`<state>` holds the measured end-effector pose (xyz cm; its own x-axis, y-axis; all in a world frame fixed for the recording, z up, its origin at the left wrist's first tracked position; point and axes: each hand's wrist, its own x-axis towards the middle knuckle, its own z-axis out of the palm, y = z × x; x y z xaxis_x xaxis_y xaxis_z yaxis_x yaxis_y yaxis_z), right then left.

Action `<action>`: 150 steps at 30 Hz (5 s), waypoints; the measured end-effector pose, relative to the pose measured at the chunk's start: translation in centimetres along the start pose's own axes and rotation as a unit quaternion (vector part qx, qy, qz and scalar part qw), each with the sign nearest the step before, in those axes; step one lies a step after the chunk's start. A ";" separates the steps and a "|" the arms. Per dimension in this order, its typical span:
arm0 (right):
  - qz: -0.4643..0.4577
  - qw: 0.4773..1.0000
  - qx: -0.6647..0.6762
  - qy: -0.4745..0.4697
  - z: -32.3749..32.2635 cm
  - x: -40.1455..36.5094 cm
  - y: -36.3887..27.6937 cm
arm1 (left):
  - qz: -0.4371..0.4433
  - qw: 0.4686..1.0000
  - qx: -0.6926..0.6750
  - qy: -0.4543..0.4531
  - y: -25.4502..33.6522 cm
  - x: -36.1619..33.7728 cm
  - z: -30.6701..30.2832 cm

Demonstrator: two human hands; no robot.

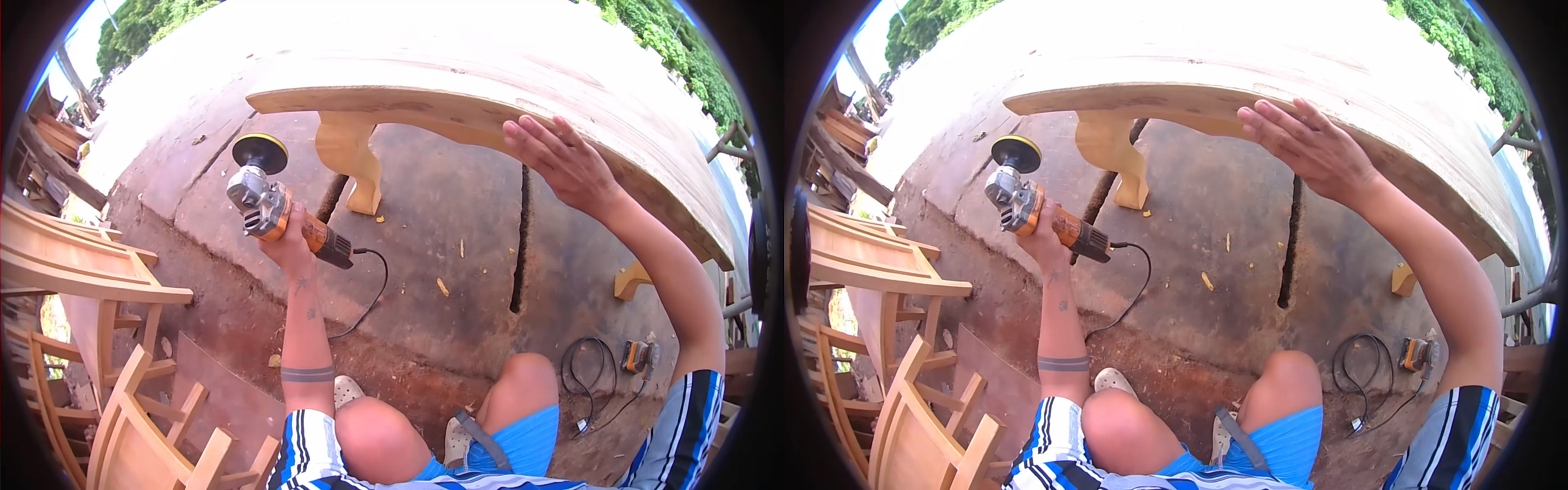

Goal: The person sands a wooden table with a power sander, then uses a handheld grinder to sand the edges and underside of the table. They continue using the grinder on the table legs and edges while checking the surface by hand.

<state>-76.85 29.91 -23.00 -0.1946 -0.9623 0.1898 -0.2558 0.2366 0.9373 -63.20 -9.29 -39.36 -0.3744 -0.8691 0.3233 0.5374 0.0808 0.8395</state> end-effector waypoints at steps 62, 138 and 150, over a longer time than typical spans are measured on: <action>-0.076 0.988 -0.129 -0.043 -0.6 8.6 -1.1 | -0.023 0.982 -0.162 -0.094 -5.9 -0.5 4.3; 0.206 0.934 0.290 -0.036 -0.9 1.7 2.7 | -0.212 0.930 -0.299 -0.026 -1.6 -9.8 13.3; 0.210 0.931 0.296 -0.028 -1.3 1.8 2.7 | -0.155 0.952 -0.259 -0.055 -0.7 -13.6 14.8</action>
<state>-76.65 28.69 -19.72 -0.4397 -0.7635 0.4729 -0.6206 0.6389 0.4545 -69.66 9.70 -37.93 -0.6373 -0.7532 0.1631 0.6778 -0.4472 0.5836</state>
